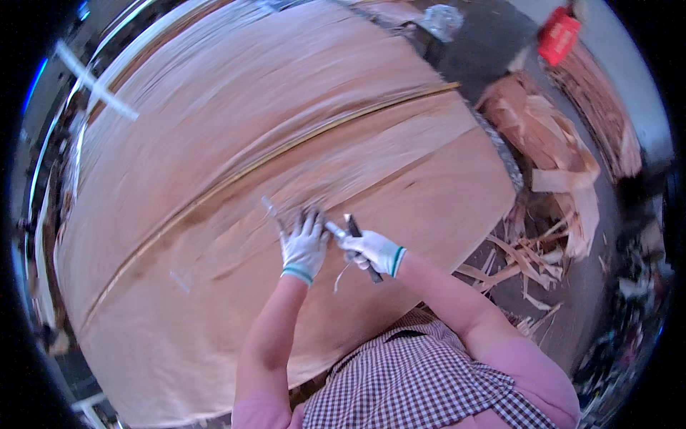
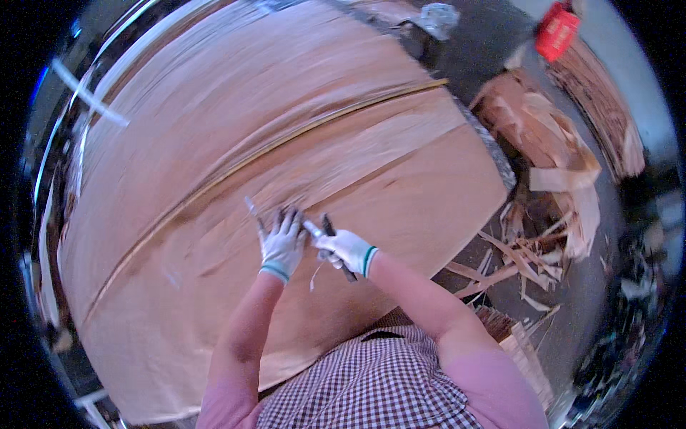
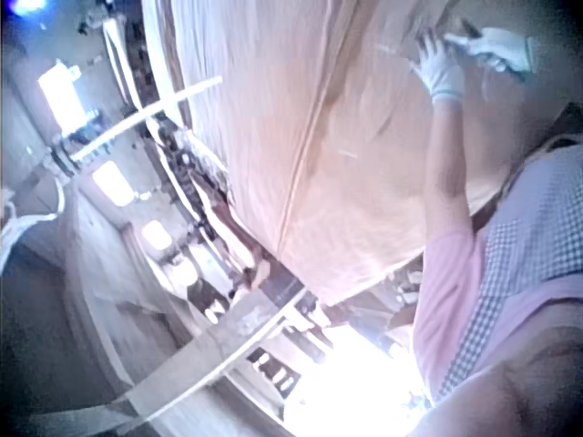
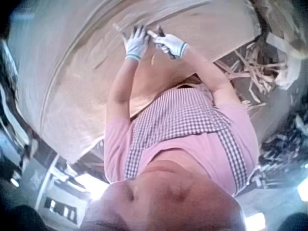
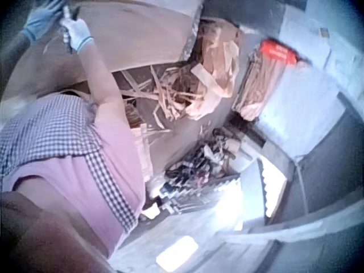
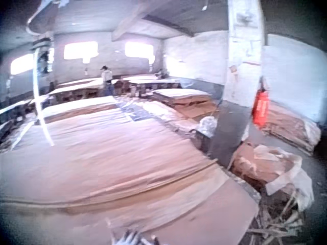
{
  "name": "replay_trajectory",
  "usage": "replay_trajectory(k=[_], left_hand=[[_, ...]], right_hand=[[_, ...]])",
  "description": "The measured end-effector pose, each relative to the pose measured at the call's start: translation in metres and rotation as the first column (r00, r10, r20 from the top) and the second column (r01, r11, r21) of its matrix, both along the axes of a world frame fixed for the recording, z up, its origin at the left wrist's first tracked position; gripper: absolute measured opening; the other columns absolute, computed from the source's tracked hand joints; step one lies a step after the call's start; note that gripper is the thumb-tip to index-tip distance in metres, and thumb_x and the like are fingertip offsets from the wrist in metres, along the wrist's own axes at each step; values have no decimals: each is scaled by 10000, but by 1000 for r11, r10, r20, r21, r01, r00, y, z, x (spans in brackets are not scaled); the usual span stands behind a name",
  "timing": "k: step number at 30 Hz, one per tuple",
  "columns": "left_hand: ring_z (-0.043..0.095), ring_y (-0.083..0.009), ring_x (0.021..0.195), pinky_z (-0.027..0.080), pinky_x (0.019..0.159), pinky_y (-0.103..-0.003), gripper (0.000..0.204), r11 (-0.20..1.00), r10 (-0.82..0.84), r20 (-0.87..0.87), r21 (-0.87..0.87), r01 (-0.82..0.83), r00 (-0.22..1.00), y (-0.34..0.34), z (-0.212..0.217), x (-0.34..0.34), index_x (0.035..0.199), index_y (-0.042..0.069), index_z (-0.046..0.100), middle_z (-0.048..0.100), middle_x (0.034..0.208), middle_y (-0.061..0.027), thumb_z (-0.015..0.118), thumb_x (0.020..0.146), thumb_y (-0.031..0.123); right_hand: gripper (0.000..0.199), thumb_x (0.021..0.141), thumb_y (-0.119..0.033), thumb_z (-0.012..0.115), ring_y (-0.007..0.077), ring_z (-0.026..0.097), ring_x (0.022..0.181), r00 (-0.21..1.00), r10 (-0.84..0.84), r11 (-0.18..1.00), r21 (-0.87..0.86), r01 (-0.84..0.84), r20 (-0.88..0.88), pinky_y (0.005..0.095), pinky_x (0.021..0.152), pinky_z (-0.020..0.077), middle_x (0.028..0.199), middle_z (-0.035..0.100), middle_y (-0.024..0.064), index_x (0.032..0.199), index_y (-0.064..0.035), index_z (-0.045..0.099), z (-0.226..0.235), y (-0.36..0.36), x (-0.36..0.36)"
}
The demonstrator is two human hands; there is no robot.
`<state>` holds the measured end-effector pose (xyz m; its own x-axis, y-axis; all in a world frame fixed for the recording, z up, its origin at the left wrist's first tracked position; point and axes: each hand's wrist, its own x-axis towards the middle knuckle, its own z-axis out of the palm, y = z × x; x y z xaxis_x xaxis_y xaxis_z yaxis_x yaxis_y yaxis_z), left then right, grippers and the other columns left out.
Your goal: The person lifts and flips large thin wood sheets onto a stack, using a long stick to assist with flipping and a blade to cut and trim sections of the wood by hand.
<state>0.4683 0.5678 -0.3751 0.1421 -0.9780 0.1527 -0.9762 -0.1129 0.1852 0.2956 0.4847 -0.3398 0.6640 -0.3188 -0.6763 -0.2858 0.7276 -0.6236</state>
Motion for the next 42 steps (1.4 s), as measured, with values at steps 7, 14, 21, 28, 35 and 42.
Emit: replay_trajectory(k=[7,14,21,28,35,42], left_hand=[[390,-310,1310,38,1096,-628,440,999,-39,112,-14,41,993,-10,2,-8,1285,112,527,509,1347,-59,481,892,305],[432,-318,1273,99,1103,-592,353,985,159,-73,84,-153,985,-64,32,-47,1197,125,601,567,1271,-74,512,892,279],[386,-336,1288,222,1093,-508,446,994,-108,-309,-19,107,945,-286,11,-199,1283,115,504,485,1339,-135,543,879,300],[272,-348,1358,167,1130,-470,576,983,-86,-116,-170,65,990,-471,-5,-273,1383,61,365,348,1443,-162,525,882,296],[259,-343,1367,179,1134,-454,602,995,-26,-165,-99,10,986,-483,-21,-274,1386,34,347,335,1451,-156,557,861,241],[512,-252,1076,372,928,-428,306,929,-166,-51,-344,139,985,-480,-20,-278,1110,148,597,556,1196,-29,613,804,161]], right_hand=[[231,842,-249,577,212,629,641,865,6,543,-725,-424,-502,350,606,487,703,630,118,842,-20,600,10,-86,-72],[197,902,-235,569,139,575,599,941,-316,745,-646,165,-124,278,563,445,719,597,32,920,-46,621,-14,-193,-280],[203,917,-271,580,93,512,544,945,-324,798,-552,243,-53,251,510,397,633,554,8,895,-70,585,20,-351,-305],[165,923,-198,570,78,468,465,882,-364,847,-289,447,298,223,427,354,621,524,-5,953,-35,576,3,-453,-257],[172,904,-239,580,57,460,454,796,-581,732,-319,602,171,206,380,320,686,591,4,954,-74,566,-18,-506,-267],[258,796,-183,678,120,544,553,940,-325,787,-580,208,-105,270,449,415,770,592,59,976,-41,561,-20,-557,-234]])
